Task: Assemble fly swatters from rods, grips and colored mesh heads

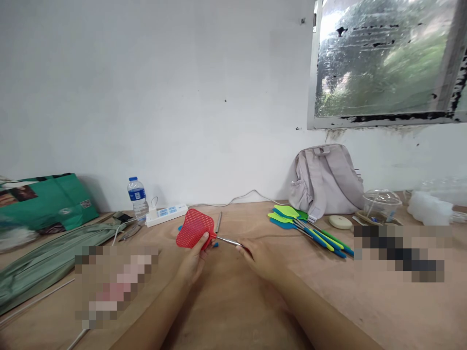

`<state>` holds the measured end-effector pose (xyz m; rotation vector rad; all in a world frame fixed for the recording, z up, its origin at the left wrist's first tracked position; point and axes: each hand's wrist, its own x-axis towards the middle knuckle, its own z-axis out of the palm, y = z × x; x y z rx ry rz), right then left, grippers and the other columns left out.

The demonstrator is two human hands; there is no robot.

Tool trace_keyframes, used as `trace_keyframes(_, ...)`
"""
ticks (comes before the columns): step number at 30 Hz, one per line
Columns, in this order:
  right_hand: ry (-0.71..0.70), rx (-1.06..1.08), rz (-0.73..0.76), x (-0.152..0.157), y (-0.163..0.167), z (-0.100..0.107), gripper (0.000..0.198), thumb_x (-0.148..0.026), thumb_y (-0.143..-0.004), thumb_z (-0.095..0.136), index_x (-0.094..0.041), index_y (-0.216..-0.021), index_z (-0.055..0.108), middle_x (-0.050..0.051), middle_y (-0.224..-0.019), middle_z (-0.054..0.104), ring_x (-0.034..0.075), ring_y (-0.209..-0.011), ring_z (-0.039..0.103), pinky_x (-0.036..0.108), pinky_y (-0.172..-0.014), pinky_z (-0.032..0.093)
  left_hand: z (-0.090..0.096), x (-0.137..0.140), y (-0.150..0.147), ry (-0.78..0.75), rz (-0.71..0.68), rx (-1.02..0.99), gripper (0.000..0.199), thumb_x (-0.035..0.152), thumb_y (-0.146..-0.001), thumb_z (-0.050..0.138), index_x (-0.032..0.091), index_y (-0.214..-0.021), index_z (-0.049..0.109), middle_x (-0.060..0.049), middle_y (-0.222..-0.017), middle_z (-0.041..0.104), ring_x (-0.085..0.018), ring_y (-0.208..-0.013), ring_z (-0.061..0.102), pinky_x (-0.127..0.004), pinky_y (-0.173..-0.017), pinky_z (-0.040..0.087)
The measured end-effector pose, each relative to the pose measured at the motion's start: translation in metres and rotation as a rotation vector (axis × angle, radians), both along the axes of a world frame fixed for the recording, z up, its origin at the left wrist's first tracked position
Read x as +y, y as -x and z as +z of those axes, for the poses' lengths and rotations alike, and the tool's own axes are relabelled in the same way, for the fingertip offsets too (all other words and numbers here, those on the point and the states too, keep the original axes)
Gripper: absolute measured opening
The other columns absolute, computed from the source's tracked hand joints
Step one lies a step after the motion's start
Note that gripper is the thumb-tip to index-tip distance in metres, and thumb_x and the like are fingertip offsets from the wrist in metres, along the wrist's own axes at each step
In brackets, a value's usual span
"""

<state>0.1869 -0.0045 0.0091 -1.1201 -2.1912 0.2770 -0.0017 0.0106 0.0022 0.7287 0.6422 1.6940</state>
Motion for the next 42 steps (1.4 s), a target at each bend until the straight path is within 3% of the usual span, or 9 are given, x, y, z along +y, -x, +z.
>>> trace_keyframes(6,0.063,0.041,0.011,-0.012,0.011,0.008,0.034,-0.036,-0.088,0.032,-0.022,-0.103,0.059,0.005,-0.087,0.067,0.020,-0.077,0.061,0.028,-0.064,0.042,0.002,0.000,0.003,-0.035,0.054,-0.039,0.023,0.016,-0.055,0.074,0.015,-0.073,0.061,0.001,-0.072,0.064,-0.010,-0.063,0.059,-0.022,-0.064,0.048)
trace_keyframes(11,0.088,0.045,0.025,-0.015,0.014,0.010,0.034,-0.035,-0.088,0.031,-0.021,-0.099,0.060,0.007,-0.086,0.067,0.020,-0.077,0.061,0.027,-0.064,0.042,0.000,0.001,0.005,-0.067,0.072,0.065,0.026,0.018,-0.054,0.075,0.015,-0.076,0.061,0.001,-0.072,0.064,-0.012,-0.064,0.059,-0.025,-0.066,0.048)
trace_keyframes(24,0.183,0.182,0.064,-0.020,0.022,0.003,0.039,-0.042,-0.087,0.029,-0.018,-0.082,0.059,0.004,-0.074,0.064,0.018,-0.067,0.056,0.028,-0.061,0.039,0.002,-0.003,-0.004,-0.105,-0.033,0.087,0.020,0.024,-0.055,0.075,0.015,-0.068,0.063,0.001,-0.067,0.063,-0.010,-0.061,0.056,-0.023,-0.064,0.045)
trace_keyframes(33,0.256,0.350,0.112,-0.017,0.029,-0.003,0.040,-0.048,-0.085,0.031,-0.018,-0.077,0.057,0.003,-0.075,0.060,0.018,-0.074,0.053,0.030,-0.068,0.041,0.002,-0.002,-0.006,-0.084,-0.097,0.059,0.021,0.028,-0.056,0.075,0.014,-0.068,0.064,0.000,-0.070,0.063,-0.010,-0.066,0.056,-0.023,-0.067,0.044)
trace_keyframes(36,0.364,0.402,0.133,-0.014,0.030,-0.004,0.041,-0.052,-0.082,0.035,-0.018,-0.079,0.059,-0.001,-0.060,0.050,0.013,-0.059,0.048,0.025,-0.056,0.040,0.004,-0.005,-0.009,-0.055,-0.099,0.042,0.023,0.030,-0.056,0.075,0.015,-0.068,0.064,0.000,-0.070,0.063,-0.011,-0.066,0.057,-0.024,-0.067,0.044)
trace_keyframes(40,0.669,0.541,0.152,-0.016,0.033,-0.001,0.046,-0.058,-0.080,0.033,-0.019,-0.088,0.055,-0.009,-0.049,0.028,0.006,-0.035,0.023,0.018,-0.034,0.020,0.006,-0.011,-0.016,-0.078,-0.249,0.175,0.027,0.035,-0.058,0.073,0.013,-0.072,0.066,-0.002,-0.066,0.062,-0.010,-0.057,0.053,-0.023,-0.060,0.043)
trace_keyframes(42,0.710,0.593,0.167,-0.018,0.034,0.001,0.045,-0.058,-0.079,0.033,-0.019,-0.090,0.052,-0.009,-0.050,0.028,0.005,-0.034,0.019,0.017,-0.032,0.016,0.006,-0.013,-0.019,-0.106,-0.291,0.237,0.029,0.036,-0.058,0.073,0.011,-0.073,0.068,-0.003,-0.064,0.062,-0.008,-0.052,0.050,-0.023,-0.057,0.041)
